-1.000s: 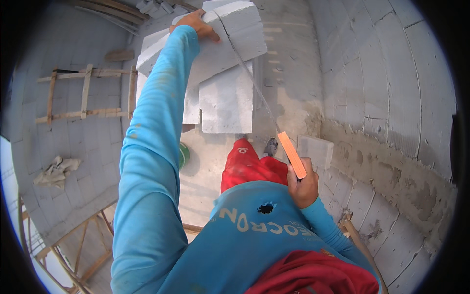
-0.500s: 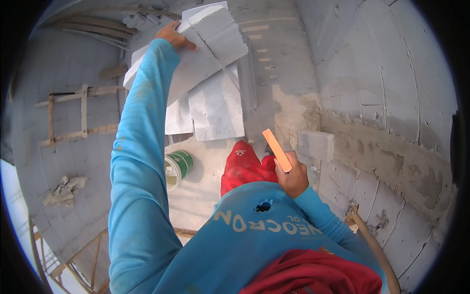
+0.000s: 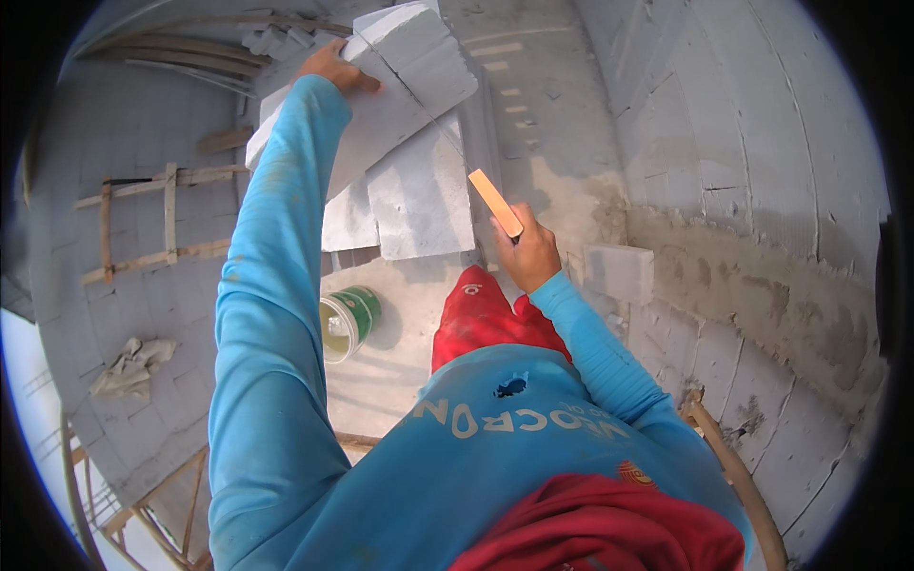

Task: The person saws a brick on a stack of other bricks, measures a second brick with a tape measure, and then continues sawing the first brick.

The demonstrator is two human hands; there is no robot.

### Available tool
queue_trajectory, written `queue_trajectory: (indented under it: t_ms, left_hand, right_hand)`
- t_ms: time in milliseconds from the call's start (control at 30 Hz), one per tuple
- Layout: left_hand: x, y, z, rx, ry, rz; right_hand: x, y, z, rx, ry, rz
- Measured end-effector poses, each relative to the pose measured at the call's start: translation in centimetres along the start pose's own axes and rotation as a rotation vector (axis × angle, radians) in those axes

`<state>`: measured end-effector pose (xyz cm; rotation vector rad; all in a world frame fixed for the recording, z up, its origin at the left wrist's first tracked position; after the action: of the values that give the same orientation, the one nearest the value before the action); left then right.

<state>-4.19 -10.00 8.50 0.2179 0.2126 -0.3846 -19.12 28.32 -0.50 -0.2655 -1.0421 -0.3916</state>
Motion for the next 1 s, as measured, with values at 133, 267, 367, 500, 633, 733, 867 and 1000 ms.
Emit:
queue_trajectory:
  t_ms: [133,267,367,500,633,733,867,1000]
  left_hand:
    - [1.1,-0.9,-0.6,0.045,0.075,-0.033]
    - [1.1,-1.6,-0.7,0.016,-0.070,-0.038]
    - [0.4,-2.5,-1.9,0.168,-0.049,-0.072]
    - [2.6,-4.8,-3.7,0.097,-0.464,-0.292]
    - [1.3,-4.0,-4.8,0.157,-0.349,-0.248]
    - [0.2,-0.6,-1.5,-0.037,-0.227,-0.033]
    - [-0.9,2.8,-0.2,-0.130,-0.240,0.014]
    - [-3.8,6.0,-0.4,-0.231,-0.320,-0.021]
  right_hand:
    - [-3.4,9.7,5.0,0.060,-0.011,-0.055]
    - [-6.5,10.9,4.4,0.081,-0.023,-0.060]
    - [-6.2,3.3,0.2,0.074,0.007,0.021]
    - [-3.8,-0.8,-2.7,0.018,-0.142,0.017]
    - [-2.8,1.0,0.3,0.053,-0.075,-0.064]
    - [-1.6,6.2,3.9,0.114,-0.069,-0.123]
    - [1.7,7.2,5.9,0.093,-0.073,-0.078]
    - [4.9,-3.1,0.9,0.058,0.044,-0.021]
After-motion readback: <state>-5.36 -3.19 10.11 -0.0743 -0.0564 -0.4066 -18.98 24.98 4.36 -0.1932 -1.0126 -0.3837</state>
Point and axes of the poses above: each hand's wrist, its own y-axis away from the middle knuckle, its own z-axis out of the back of the hand, x = y × z, the point moved 8 cm from there along -y, towards the middle knuckle, and after that the axes turned 6 degrees about -z, right-handed, at the moved point
